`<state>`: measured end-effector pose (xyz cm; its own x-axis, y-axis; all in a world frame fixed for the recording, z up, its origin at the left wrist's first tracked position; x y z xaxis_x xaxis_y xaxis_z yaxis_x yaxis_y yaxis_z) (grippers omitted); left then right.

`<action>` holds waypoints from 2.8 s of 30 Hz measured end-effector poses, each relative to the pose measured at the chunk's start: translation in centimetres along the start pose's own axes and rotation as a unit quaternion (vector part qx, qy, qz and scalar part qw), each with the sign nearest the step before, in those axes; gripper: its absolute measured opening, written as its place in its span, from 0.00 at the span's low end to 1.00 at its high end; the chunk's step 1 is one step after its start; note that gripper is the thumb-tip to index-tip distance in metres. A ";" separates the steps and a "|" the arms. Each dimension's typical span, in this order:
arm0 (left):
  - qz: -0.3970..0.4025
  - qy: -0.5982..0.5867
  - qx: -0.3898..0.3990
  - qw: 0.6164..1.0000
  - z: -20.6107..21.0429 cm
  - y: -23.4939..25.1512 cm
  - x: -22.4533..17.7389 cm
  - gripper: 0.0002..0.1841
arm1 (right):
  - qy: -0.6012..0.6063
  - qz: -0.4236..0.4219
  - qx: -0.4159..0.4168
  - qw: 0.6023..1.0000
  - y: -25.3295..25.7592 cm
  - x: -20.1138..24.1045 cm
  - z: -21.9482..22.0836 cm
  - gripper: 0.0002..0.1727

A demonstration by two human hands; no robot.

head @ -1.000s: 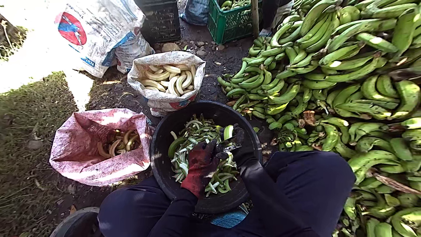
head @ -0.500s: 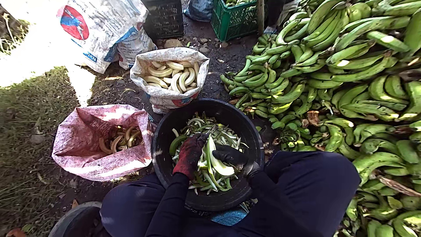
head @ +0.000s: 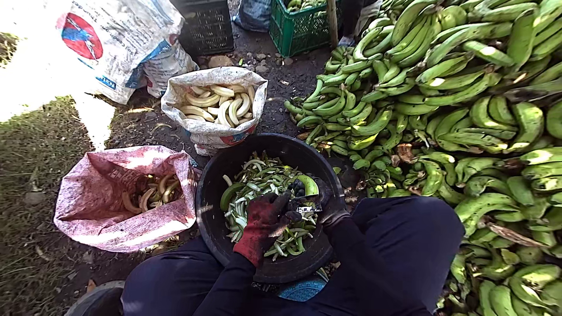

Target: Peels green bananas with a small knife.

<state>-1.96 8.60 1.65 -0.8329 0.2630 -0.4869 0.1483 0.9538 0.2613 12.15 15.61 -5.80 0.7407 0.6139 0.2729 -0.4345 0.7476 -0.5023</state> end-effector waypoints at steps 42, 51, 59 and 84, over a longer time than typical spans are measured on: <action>-0.407 -0.253 -0.059 0.876 -0.4 -1.5 9.2 0.27 | -0.129 -0.014 -0.048 0.990 -0.9 -4.1 -0.9 0.26; -0.368 -0.350 -0.228 0.831 -6.7 -1.6 10.0 0.28 | -0.378 -0.145 -0.169 0.899 3.0 -1.1 0.1 0.28; -0.336 -0.428 -0.265 0.796 -8.2 -1.5 10.3 0.27 | -0.202 -0.156 0.036 0.966 6.0 -2.5 15.0 0.19; -0.361 -0.450 -0.202 0.791 -7.4 -0.7 8.3 0.25 | -0.580 0.007 0.000 0.814 2.9 -7.3 -2.4 0.38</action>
<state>-12.94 9.03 3.59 0.1220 -0.1588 -0.9797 -0.5267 0.8263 -0.1995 6.71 12.63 -11.24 -0.2471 0.4482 0.8591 -0.4388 0.7387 -0.5116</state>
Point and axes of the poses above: each hand's wrist, its own y-axis towards the middle knuckle, its own z-axis out of the palm, x = y × z, the point moved 8 cm from there along y, towards the middle knuckle, and after that the axes turned 7 degrees about y, right-handed, at the moved point
